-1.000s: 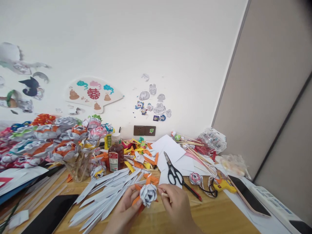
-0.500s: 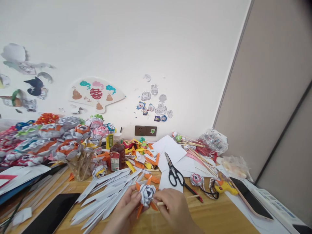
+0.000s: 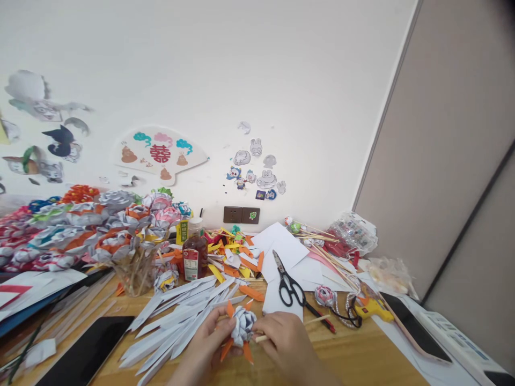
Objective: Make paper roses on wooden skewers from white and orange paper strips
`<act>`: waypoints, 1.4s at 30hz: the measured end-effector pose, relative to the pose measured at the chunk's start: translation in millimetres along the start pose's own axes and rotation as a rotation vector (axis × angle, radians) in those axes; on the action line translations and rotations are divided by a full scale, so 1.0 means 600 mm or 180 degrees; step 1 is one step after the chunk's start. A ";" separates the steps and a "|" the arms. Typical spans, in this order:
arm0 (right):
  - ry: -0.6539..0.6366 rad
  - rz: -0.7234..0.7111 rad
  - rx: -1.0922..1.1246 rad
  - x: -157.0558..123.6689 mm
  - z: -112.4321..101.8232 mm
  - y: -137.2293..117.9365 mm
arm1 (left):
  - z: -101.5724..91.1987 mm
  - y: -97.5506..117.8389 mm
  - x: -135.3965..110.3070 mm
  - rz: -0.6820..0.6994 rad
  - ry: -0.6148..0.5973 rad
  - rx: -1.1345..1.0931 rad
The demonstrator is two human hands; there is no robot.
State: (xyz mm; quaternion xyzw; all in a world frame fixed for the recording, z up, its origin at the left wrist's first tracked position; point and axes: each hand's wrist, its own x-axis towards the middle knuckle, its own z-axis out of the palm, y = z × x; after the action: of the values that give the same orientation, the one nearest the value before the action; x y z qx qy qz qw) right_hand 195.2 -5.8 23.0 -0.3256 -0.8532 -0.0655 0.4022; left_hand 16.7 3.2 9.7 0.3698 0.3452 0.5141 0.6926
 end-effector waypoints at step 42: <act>-0.0001 -0.0099 0.0124 -0.008 0.011 0.008 | -0.004 -0.001 0.006 -0.0172 0.0218 0.0295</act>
State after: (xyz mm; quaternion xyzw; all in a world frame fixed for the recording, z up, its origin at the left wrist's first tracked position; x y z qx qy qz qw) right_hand 196.3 -2.0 14.5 -0.3045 -0.8593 -0.0550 0.4072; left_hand 15.7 6.7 7.8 0.3741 0.4021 0.4911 0.6762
